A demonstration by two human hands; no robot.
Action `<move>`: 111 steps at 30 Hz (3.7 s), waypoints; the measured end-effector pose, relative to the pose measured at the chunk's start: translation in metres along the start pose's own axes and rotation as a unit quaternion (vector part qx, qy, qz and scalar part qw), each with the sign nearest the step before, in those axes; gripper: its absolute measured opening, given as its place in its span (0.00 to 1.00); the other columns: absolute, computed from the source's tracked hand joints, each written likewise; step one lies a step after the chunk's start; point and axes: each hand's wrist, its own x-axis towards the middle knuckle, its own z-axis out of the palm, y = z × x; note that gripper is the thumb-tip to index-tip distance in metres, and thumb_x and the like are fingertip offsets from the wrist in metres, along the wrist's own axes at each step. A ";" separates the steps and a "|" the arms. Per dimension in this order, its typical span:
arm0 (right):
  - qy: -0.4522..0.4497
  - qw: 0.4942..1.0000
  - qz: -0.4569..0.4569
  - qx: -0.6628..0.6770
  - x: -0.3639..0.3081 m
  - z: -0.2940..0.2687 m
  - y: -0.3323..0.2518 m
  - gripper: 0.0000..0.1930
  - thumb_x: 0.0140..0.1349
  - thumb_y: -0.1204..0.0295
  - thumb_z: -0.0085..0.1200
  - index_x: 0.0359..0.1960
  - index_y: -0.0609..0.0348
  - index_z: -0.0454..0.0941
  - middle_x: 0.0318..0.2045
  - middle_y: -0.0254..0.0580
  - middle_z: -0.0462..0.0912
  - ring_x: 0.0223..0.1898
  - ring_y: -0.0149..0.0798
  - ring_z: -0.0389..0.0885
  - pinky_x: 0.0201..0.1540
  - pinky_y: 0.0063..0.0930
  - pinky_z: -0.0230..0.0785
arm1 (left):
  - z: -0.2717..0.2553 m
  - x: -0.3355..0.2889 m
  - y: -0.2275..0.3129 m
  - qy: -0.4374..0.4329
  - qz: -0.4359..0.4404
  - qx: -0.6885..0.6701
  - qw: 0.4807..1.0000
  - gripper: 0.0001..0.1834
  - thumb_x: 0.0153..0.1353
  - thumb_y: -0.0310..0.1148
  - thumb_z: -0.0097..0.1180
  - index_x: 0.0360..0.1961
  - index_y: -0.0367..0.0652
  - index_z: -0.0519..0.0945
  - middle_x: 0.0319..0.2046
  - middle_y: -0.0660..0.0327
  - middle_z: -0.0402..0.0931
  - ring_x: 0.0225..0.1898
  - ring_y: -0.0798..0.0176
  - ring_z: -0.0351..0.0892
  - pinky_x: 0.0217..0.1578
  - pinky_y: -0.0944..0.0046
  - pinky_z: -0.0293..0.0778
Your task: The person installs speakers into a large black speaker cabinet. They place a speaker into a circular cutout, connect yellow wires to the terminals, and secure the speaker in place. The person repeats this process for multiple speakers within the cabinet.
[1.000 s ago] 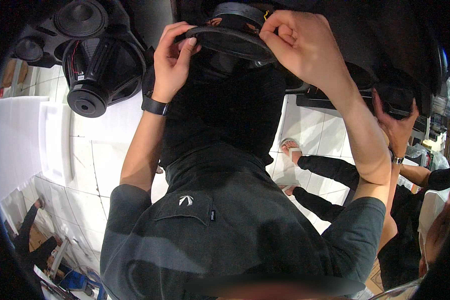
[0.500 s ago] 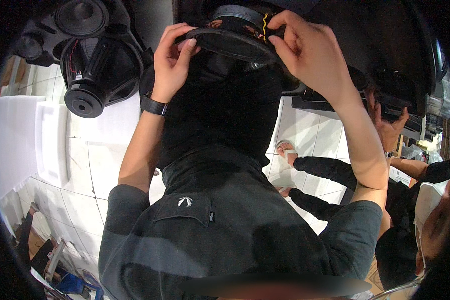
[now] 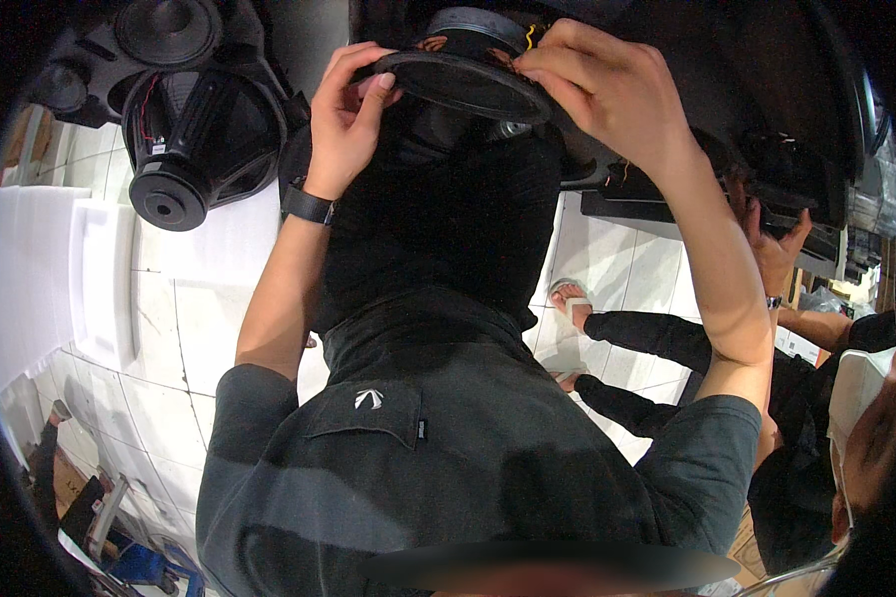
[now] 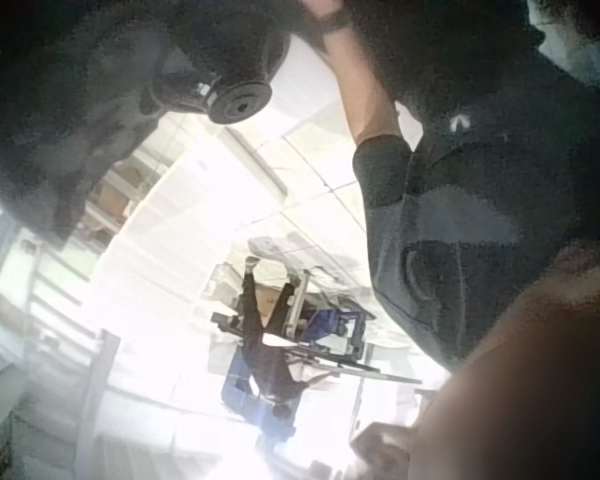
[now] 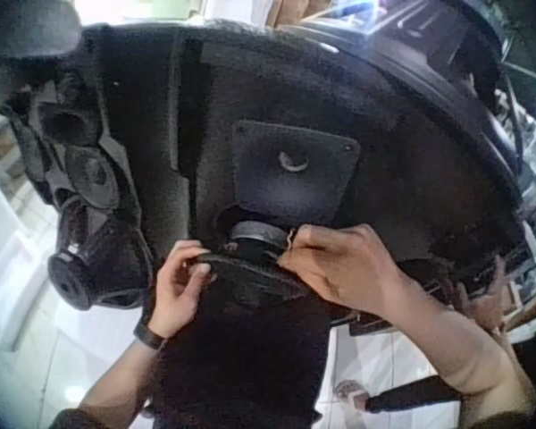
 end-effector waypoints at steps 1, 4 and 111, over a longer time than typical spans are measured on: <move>0.005 1.000 0.010 0.008 0.001 0.001 -0.003 0.07 0.60 0.72 0.66 0.40 0.52 0.86 0.36 0.30 0.84 0.26 0.30 0.83 0.29 0.23 0.76 | -0.001 0.000 0.000 -0.005 -0.001 0.004 1.000 0.16 0.71 0.21 0.54 0.58 0.39 0.75 0.61 0.59 0.67 0.56 0.63 0.79 0.54 0.63 0.84; -0.017 0.996 0.071 0.045 0.002 0.000 -0.010 0.04 0.61 0.74 0.64 0.37 0.55 0.85 0.34 0.32 0.83 0.21 0.28 0.77 0.25 0.21 0.70 | -0.002 0.001 0.000 -0.018 -0.003 0.012 1.000 0.16 0.71 0.22 0.55 0.58 0.40 0.74 0.63 0.57 0.65 0.58 0.60 0.76 0.54 0.57 0.84; -0.093 0.977 0.184 0.058 0.005 0.009 -0.011 0.12 0.68 0.64 0.58 0.36 0.61 0.83 0.33 0.46 0.86 0.40 0.45 0.89 0.45 0.40 0.82 | -0.005 -0.005 -0.008 0.024 -0.026 0.083 0.996 0.15 0.72 0.23 0.54 0.58 0.39 0.73 0.64 0.56 0.67 0.60 0.59 0.74 0.55 0.52 0.84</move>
